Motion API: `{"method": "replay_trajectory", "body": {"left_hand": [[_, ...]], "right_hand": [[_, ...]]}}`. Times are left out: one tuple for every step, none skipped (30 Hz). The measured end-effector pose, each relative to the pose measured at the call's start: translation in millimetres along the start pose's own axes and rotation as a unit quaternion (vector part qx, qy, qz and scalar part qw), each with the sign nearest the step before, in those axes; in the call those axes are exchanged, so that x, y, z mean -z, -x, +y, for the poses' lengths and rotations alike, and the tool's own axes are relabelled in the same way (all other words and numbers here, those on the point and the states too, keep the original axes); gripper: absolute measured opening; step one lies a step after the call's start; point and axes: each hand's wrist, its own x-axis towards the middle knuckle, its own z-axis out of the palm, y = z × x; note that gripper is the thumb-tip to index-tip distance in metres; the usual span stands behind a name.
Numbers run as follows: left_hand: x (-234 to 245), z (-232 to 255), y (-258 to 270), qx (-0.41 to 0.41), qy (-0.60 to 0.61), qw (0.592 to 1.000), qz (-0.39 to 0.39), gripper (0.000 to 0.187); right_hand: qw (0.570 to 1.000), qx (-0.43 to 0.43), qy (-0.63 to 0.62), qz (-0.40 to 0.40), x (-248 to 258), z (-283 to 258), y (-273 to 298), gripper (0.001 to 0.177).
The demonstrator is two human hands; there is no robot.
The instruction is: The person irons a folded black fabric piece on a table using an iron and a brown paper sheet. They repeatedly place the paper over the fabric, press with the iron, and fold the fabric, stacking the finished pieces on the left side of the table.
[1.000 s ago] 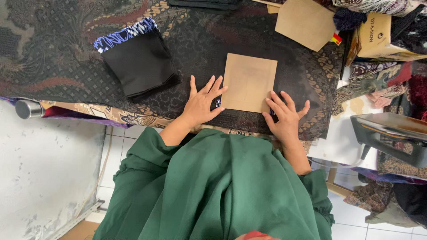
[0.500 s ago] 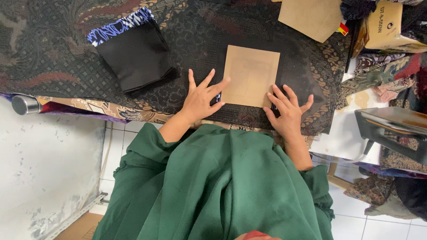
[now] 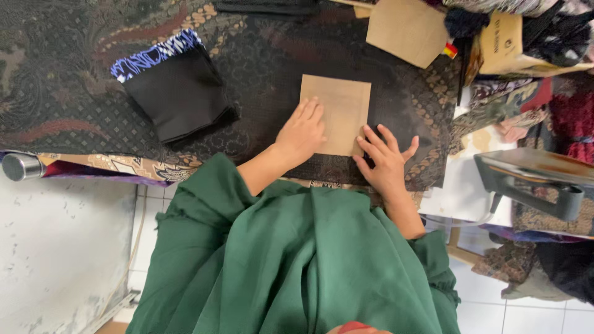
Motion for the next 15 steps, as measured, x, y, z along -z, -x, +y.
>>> {"method": "replay_trajectory", "body": {"left_hand": [[-3, 3, -11, 0.007, 0.01, 1.0, -0.004, 0.048], [-6, 5, -20, 0.024, 0.039, 0.998, -0.039, 0.053], [-7, 7, -28, 0.039, 0.066, 0.994, -0.076, 0.062], [-8, 8, -37, 0.055, 0.093, 0.988, -0.113, 0.073], [-10, 12, -42, 0.043, 0.068, 0.991, -0.107, 0.071], [-10, 16, -46, 0.032, 0.042, 0.994, -0.101, 0.069], [-10, 18, -52, 0.021, 0.015, 0.995, -0.093, 0.067], [-9, 21, -56, 0.031, 0.022, 0.991, -0.128, 0.072], [-7, 23, -58, 0.041, 0.028, 0.985, -0.164, 0.077], [-5, 25, -60, 0.052, 0.034, 0.978, -0.199, 0.082], [-4, 26, -59, 0.047, 0.039, 0.979, -0.195, 0.083], [-3, 26, -58, 0.041, 0.045, 0.98, -0.191, 0.085], [-2, 27, -55, 0.037, 0.052, 0.98, -0.188, 0.086], [-2, 26, -54, 0.036, 0.05, 0.981, -0.185, 0.085], [-2, 26, -53, 0.03, 0.049, 0.981, -0.183, 0.084]], "right_hand": [[1.0, 0.004, 0.003, 0.005, 0, 0, 0, 0.038], [1.0, 0.007, 0.005, 0.009, 0, 0, -1, 0.038], [1.0, 0.003, 0.007, 0.006, 0, 0, -2, 0.039], [1.0, -0.001, 0.009, 0.003, -1, 0, -3, 0.039], [1.0, -0.005, 0.011, -0.005, 0, -2, -2, 0.04], [1.0, -0.005, 0.012, -0.008, 1, -4, -1, 0.039], [1.0, -0.003, 0.013, -0.01, 3, -5, -3, 0.039], [1.0, -0.001, 0.015, -0.012, 5, -6, -5, 0.039], [1.0, -0.002, 0.013, -0.02, 9, -7, -7, 0.039], [1.0, -0.004, 0.011, -0.027, 13, -8, -10, 0.04], [0.999, -0.005, 0.007, -0.036, 16, -9, -14, 0.041], [0.997, -0.01, 0.006, -0.076, 21, -6, -20, 0.037], [0.993, -0.015, 0.003, -0.118, 27, 0, -26, 0.034], [0.987, -0.02, 0.001, -0.16, 31, 9, -36, 0.031], [0.982, -0.057, -0.061, -0.172, 34, 20, -49, 0.031]]}}
